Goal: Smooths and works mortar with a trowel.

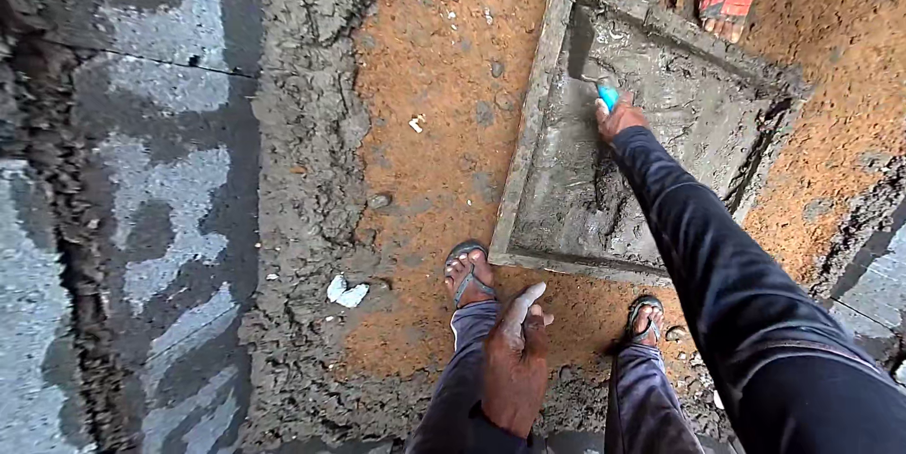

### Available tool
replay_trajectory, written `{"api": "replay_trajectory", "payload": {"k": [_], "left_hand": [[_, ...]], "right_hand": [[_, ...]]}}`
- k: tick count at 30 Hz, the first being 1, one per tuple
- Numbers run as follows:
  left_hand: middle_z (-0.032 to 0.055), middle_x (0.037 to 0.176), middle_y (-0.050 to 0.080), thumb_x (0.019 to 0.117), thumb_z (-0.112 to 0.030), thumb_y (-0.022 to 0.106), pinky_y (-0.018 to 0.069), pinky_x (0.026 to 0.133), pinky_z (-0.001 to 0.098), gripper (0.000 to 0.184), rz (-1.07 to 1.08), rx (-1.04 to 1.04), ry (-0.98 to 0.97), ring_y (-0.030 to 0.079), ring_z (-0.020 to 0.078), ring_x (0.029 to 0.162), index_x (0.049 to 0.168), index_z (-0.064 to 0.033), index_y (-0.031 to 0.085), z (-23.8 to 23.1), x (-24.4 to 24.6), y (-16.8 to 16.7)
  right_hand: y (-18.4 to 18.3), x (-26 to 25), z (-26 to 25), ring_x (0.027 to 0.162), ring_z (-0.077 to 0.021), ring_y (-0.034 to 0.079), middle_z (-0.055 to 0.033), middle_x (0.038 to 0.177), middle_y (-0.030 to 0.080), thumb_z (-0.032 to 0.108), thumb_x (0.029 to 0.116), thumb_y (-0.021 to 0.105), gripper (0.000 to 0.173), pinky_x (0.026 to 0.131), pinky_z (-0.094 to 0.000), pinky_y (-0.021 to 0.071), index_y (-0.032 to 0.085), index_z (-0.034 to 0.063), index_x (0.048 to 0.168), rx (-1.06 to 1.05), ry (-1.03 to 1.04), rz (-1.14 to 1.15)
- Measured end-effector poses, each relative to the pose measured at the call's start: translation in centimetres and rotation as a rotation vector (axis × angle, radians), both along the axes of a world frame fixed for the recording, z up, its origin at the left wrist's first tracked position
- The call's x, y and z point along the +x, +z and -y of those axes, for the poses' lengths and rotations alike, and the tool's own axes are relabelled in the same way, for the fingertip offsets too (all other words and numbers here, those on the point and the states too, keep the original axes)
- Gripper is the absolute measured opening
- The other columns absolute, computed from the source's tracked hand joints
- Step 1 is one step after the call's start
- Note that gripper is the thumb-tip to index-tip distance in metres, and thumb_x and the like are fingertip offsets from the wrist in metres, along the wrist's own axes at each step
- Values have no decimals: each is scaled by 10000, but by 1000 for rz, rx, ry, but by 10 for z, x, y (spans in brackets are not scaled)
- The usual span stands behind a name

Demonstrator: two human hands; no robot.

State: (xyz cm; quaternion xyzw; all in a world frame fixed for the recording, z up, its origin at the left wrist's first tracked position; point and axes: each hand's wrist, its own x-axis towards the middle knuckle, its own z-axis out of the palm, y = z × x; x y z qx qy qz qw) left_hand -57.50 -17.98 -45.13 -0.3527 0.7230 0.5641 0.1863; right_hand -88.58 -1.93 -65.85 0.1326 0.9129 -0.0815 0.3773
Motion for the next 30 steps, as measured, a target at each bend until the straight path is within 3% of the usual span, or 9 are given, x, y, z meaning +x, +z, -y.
{"api": "replay_trajectory", "payload": {"k": [10,11,13,16,18,22,24,26,30], "left_hand": [[47,1187,727,1026,-129,468,652,783,315,338,48,71,68,746,121,882,1281,-69,682,4,-5,7],[44,1177,728,1025,-136,472,652,778,314,336,46,66,78,745,119,877,1278,-72,684,6,-6,8],[43,1174,727,1025,-139,473,652,780,318,336,52,67,88,743,119,876,1278,-75,684,9,-6,8],[53,1175,726,1020,-136,478,650,778,326,339,60,70,75,743,121,873,1282,-68,681,10,-8,9],[53,1175,727,1019,-137,471,650,781,332,345,60,73,75,743,122,871,1284,-70,681,11,-10,7],[63,1170,728,1010,-128,470,653,774,324,341,42,81,83,748,129,875,1263,-52,686,11,-10,6],[58,1165,733,1011,-142,474,654,769,317,336,28,71,71,749,125,875,1251,-51,692,11,-8,4],[54,1156,736,1012,-146,471,654,757,320,335,30,72,62,748,128,867,1244,-50,693,10,-7,3],[48,1163,734,1016,-157,461,652,765,319,343,58,81,46,746,128,876,1252,-57,689,6,-8,3]], "right_hand": [[30,66,-71,1244,-423,629,-273,1326,645,566,1050,473,694,1055,-613,484,489,20,1477,50,-313,48],[36,72,-71,1116,-388,680,-254,1229,682,570,1030,532,687,961,-584,538,527,18,1439,5,-444,25],[53,86,-66,603,-259,614,-142,846,617,514,974,673,644,544,-461,567,468,77,1399,-196,-701,10],[86,80,-55,404,-200,486,-80,682,532,192,994,672,354,359,-401,489,462,74,1253,-678,-962,-63],[89,57,-55,462,-205,552,-80,742,591,271,1051,573,280,422,-410,547,508,74,1239,-822,-964,-108],[70,8,-53,572,-254,622,-130,870,644,487,1097,405,473,527,-460,579,548,98,1326,-320,-856,-200],[47,-11,-54,826,-322,696,-201,1076,679,492,1103,353,554,727,-523,597,516,58,1407,-167,-767,-216],[32,-24,-45,1017,-350,691,-235,1197,671,487,1086,432,570,881,-543,567,565,18,1382,-128,-753,-243],[31,-44,-14,1009,-365,707,-220,1172,693,491,1071,484,521,867,-577,580,608,79,1365,-224,-451,-153]]}}
